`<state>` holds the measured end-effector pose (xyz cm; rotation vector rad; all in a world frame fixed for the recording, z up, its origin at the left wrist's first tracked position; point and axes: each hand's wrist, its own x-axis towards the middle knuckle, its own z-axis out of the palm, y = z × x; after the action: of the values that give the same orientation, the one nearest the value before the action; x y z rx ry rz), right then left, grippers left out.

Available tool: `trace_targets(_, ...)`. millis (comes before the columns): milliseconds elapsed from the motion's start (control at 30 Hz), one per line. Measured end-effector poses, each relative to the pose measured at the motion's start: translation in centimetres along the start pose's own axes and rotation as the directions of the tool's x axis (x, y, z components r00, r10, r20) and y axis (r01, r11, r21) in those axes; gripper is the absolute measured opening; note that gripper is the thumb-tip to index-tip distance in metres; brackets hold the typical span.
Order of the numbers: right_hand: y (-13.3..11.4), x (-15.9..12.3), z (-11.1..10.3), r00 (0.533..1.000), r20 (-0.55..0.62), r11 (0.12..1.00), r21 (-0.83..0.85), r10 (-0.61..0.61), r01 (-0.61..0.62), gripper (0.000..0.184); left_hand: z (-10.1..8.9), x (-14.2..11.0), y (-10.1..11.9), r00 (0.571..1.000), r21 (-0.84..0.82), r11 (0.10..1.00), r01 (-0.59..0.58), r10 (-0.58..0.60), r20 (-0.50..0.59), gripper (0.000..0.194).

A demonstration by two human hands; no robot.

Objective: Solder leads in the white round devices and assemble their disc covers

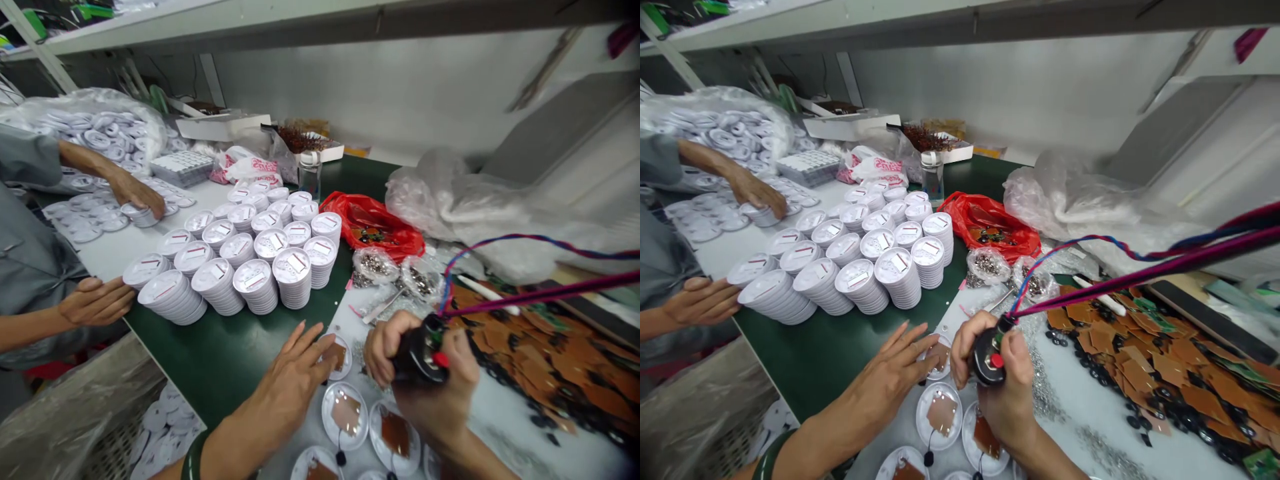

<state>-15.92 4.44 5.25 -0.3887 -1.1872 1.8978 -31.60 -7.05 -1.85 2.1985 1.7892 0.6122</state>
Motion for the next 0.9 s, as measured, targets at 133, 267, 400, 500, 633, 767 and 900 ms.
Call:
trace_targets(133,-1.8,-0.1,1.3,0.999,-0.021,0.998,0.04,-0.039,0.04,0.054,-0.4,1.2,2.3,0.98,-0.191,0.974,0.124,-0.15,-0.129,0.029)
trace_targets(267,-2.2,-0.1,1.7,0.999,-0.016,0.998,0.054,-0.035,0.036,0.054,-0.3,2.6,3.2,0.969,-0.365,0.919,0.151,-0.21,-0.129,0.007)
trace_targets(400,-2.4,-0.2,1.4,0.998,-0.048,0.997,0.065,-0.045,0.048,0.056,0.4,2.6,2.8,0.966,-0.366,0.92,0.143,-0.21,-0.149,0.013)
trace_targets(500,-2.6,-0.2,1.4,0.996,-0.07,0.995,0.083,-0.046,0.052,0.06,1.0,2.0,2.1,0.98,-0.303,0.947,0.106,-0.152,-0.13,0.011)
trace_targets(633,-2.9,0.1,1.6,0.996,-0.073,0.995,0.084,-0.055,0.062,0.059,1.1,1.7,1.3,0.991,-0.278,0.958,0.066,-0.097,-0.097,0.008)
trace_targets(767,-3.0,0.4,1.9,0.994,-0.089,0.992,0.105,-0.067,0.076,0.06,0.3,2.0,1.2,0.992,-0.398,0.913,0.094,-0.118,-0.038,0.012)
trace_targets(900,-2.5,0.4,2.5,0.994,-0.074,0.99,0.116,-0.074,0.082,0.059,-0.1,1.9,1.2,0.994,-0.396,0.913,0.096,-0.108,-0.007,0.008)
